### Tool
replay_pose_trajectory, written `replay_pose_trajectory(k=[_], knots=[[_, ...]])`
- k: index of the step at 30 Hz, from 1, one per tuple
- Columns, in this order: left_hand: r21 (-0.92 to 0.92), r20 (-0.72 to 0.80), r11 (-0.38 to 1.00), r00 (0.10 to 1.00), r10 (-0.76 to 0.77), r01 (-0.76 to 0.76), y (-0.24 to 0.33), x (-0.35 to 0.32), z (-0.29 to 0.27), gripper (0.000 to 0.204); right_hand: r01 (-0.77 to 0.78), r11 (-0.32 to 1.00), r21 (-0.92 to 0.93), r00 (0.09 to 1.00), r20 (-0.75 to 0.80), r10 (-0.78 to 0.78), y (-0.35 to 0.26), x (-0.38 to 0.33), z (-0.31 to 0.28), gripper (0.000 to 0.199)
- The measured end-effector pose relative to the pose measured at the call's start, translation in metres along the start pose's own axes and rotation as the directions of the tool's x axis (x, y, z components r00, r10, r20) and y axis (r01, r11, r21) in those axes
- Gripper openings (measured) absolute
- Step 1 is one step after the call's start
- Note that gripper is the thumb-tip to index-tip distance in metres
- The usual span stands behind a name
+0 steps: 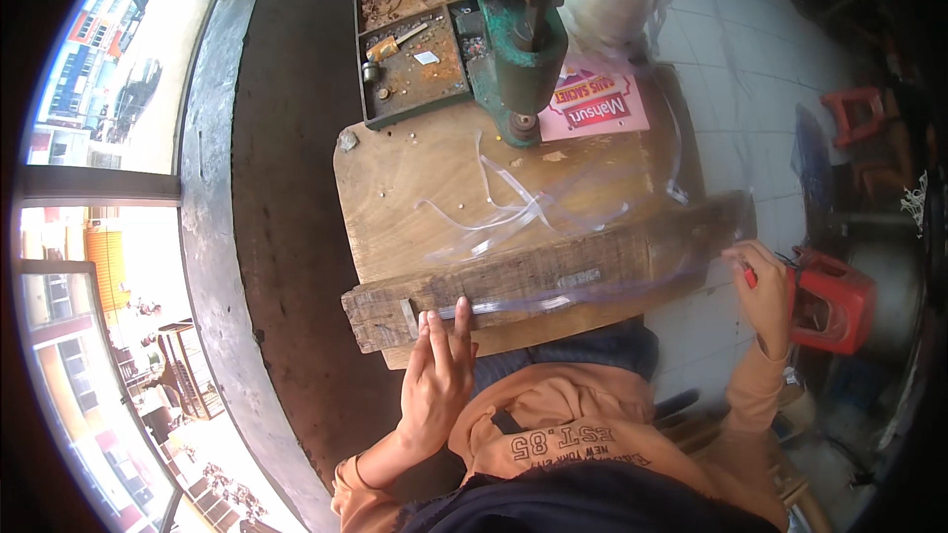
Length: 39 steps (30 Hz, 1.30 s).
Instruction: The person trims and cuts thin transparent plastic strips using a utility knife and a hand-held cutting tool on a wooden block.
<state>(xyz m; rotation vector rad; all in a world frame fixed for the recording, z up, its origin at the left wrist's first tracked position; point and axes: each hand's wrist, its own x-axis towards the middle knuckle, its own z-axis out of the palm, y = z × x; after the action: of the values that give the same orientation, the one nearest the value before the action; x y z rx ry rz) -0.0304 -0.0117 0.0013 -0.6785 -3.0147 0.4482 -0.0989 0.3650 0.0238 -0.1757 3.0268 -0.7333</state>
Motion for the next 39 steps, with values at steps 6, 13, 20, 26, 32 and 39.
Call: replay_pose_trajectory(k=[6, 13, 20, 26, 32, 39], knots=[[0.006, -0.010, 1.000, 1.000, -0.019, 0.019, 0.002, 0.001, 0.001, 0.054, 0.063, 0.991, 0.122, 0.993, -0.110, -0.050, -0.042, 0.014, -0.004, 0.017], [0.016, -0.018, 1.000, 1.000, -0.001, 0.001, 0.000, 0.001, 0.002, 0.054, 0.397, 0.890, 0.227, 0.876, 0.195, -0.440, -0.115, 0.033, 0.057, 0.039], [0.030, -0.010, 0.999, 0.999, 0.031, -0.031, -0.002, 0.003, -0.002, 0.048, 0.491, 0.854, 0.169, 0.796, 0.312, -0.519, -0.129, 0.049, 0.067, 0.024], [0.054, 0.003, 0.998, 1.000, 0.018, -0.019, -0.001, 0.001, 0.000, 0.054, 0.437, 0.890, 0.131, 0.842, 0.289, -0.456, -0.128, 0.033, 0.082, 0.013], [0.067, -0.007, 0.997, 1.000, 0.024, -0.024, -0.002, 0.001, 0.000, 0.053, 0.507, 0.851, 0.136, 0.845, 0.115, -0.521, -0.134, 0.032, 0.086, 0.021], [0.119, -0.019, 0.992, 0.999, 0.047, -0.045, -0.001, 0.003, -0.002, 0.051, 0.587, 0.793, 0.161, 0.806, -0.033, -0.590, -0.156, 0.030, 0.110, 0.022]])
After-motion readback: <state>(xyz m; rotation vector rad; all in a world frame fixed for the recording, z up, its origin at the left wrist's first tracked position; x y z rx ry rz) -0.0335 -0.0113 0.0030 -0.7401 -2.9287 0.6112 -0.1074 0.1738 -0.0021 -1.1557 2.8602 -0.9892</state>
